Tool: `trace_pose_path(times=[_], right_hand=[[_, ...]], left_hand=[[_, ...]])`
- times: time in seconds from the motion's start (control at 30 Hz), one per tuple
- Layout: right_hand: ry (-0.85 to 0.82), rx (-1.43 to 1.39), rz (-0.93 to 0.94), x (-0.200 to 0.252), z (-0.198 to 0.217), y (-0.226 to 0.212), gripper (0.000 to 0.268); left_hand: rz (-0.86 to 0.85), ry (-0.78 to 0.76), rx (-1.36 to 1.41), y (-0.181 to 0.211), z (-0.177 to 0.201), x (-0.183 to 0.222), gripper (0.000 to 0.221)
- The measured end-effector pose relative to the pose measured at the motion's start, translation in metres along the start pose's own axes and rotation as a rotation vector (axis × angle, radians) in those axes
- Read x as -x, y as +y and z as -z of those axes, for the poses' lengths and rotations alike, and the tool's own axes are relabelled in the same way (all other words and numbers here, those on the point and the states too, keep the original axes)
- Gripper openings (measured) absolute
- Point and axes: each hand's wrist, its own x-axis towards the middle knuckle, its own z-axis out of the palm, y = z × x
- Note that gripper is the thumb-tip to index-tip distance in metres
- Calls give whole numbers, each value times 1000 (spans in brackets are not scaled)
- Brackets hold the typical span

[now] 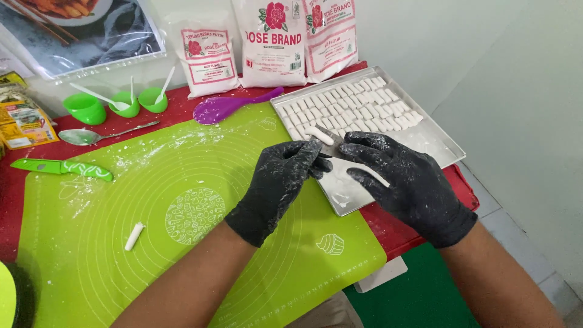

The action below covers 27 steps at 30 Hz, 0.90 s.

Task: Rolling dough into thin cylinders and cutting them into small uniform pieces using a scraper on a silicone mat.

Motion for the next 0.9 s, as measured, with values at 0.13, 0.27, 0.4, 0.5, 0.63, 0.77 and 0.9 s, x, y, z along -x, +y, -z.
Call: trace_pose_path(times=[0.13,0.27,0.4,0.5,0.63,0.77,0.9], right_hand=[[-15,-22,49,13,2,34,31],[-71,256,76,35,28,69,35],[-123,228,-282,50,49,79,39],[-91,393,-179,70,60,103,36],[-73,547,-244,76,62,106,42],[-118,127,-330,63,41,74,38],[-249,212,-198,51,1,42,48]], left_hand=[[-45,-65,-22,5,10,10,28],[-368,-75,-227,-11,40,20,36],[-703,16,-674,-32,67,22,26],[-1114,111,-1097,-45,79,19,15],[-957,135,-1216,-72,91,13,48],[-818,118,-1304,-98,100,8,68],[-745,75,-1302,-96,99,9,71]])
